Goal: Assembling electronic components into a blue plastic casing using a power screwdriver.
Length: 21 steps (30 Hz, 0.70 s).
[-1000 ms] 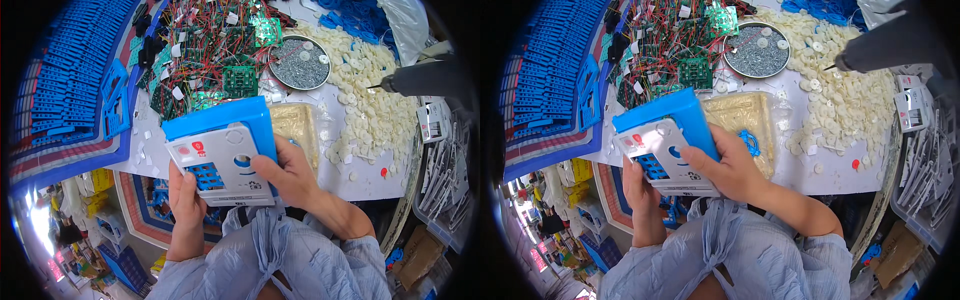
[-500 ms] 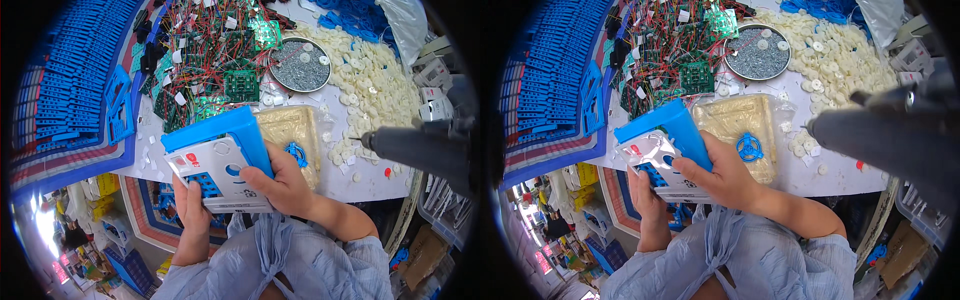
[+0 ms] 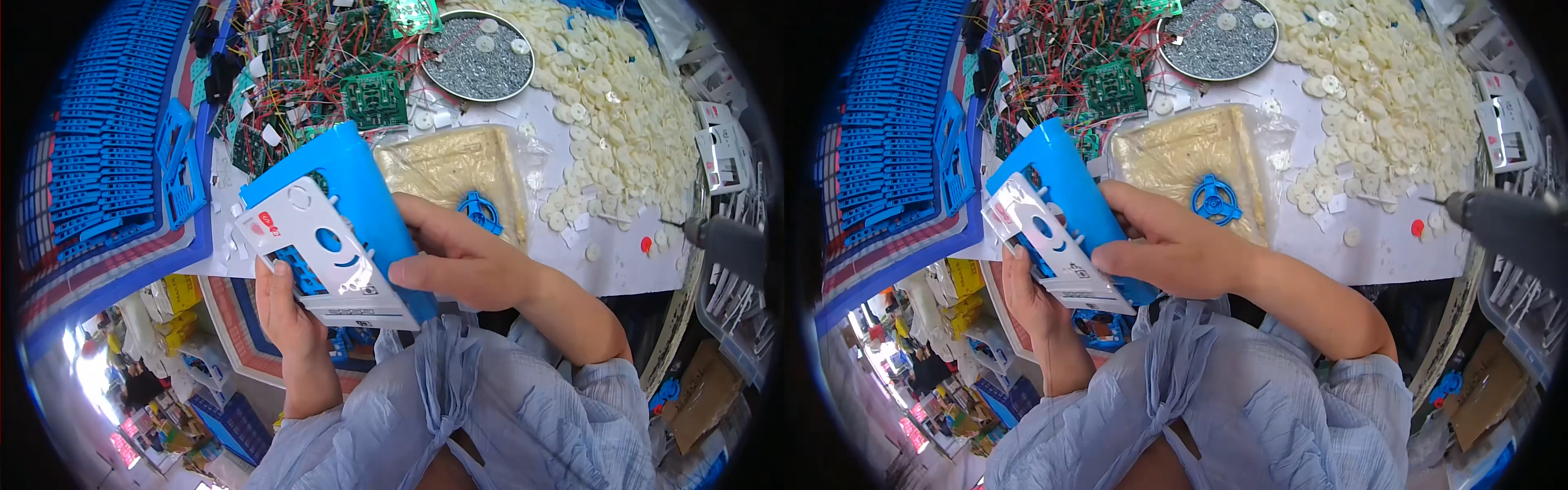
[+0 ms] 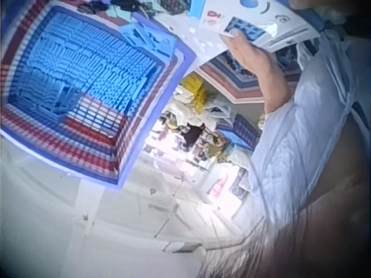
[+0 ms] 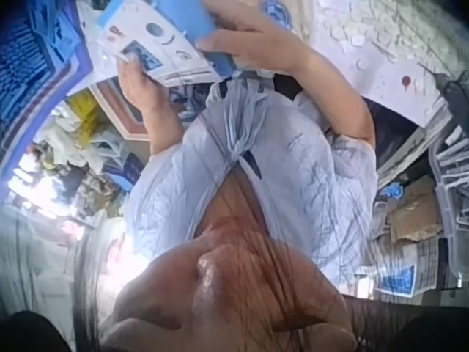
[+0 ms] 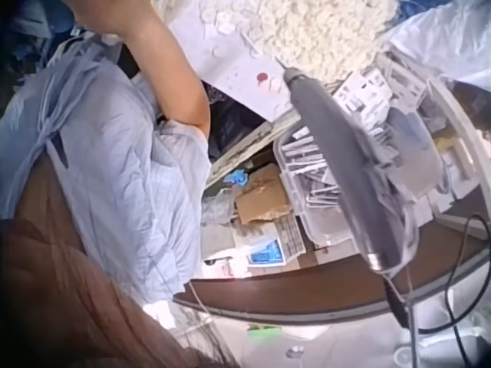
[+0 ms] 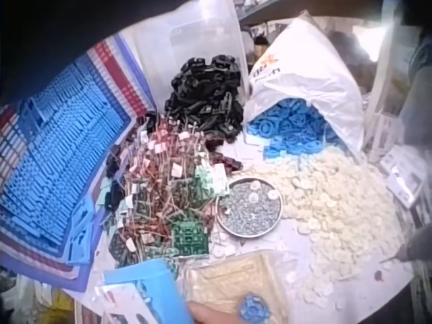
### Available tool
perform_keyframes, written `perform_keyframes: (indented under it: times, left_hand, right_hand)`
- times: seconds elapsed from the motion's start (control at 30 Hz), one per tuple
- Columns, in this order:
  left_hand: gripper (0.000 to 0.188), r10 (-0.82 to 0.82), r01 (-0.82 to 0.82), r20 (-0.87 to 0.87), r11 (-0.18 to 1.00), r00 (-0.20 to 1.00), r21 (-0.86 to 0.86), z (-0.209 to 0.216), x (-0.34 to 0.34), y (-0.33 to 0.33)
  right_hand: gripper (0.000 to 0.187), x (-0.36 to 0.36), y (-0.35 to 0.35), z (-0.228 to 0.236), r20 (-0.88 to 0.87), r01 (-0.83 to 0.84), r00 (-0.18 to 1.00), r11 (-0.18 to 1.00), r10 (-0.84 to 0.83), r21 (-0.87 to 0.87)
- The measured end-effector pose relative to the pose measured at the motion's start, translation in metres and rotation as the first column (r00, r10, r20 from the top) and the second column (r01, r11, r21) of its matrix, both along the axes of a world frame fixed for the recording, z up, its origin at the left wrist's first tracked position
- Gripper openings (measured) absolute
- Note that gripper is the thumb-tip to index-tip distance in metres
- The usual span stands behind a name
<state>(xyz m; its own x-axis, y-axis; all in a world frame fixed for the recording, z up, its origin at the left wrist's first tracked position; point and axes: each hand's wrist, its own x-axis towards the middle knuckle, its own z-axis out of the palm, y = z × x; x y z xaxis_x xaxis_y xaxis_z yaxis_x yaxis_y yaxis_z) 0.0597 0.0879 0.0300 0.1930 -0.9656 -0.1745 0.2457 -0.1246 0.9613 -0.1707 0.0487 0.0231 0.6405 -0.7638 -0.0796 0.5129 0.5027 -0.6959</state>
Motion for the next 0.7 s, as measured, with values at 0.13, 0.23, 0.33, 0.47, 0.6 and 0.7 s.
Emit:
perform_keyframes:
  times: [0.13, 0.23, 0.33, 0.47, 0.6, 0.7]
  left_hand:
    - [0.055, -0.048, 0.048, 0.02, 0.999, 0.999, -0.015, 0.004, -0.005, -0.005]
    - [0.051, -0.041, 0.042, 0.037, 0.999, 0.998, -0.032, 0.004, -0.01, -0.007]
    - [0.049, -0.05, 0.051, 0.023, 0.997, 0.999, -0.053, 0.002, -0.006, -0.005]
    - [0.048, -0.03, 0.031, 0.004, 0.997, 1.0, -0.073, 0.0, -0.003, -0.003]
    - [0.047, -0.043, 0.038, -0.047, 0.994, 0.998, -0.098, -0.001, -0.002, -0.004]
    - [0.047, -0.041, 0.041, 0.004, 0.993, 0.999, -0.112, -0.001, 0.004, -0.001]
  right_hand:
    - [0.068, -0.001, -0.003, -0.002, -0.025, -0.082, 0.996, 0.995, 0.08, -0.058]
    - [0.07, 0.001, -0.003, -0.002, -0.016, -0.078, 0.997, 0.997, 0.078, -0.014]
    - [0.072, 0.001, -0.002, 0.002, -0.072, -0.093, 0.993, 0.996, 0.093, 0.0]
    - [0.076, 0.002, -0.002, 0.003, -0.099, -0.105, 0.99, 0.994, 0.102, -0.033]
    - [0.075, 0.005, 0.001, -0.001, -0.114, -0.073, 0.991, 0.995, 0.065, -0.065]
    - [0.071, 0.003, -0.001, 0.002, -0.183, -0.102, 0.98, 0.988, 0.08, -0.116]
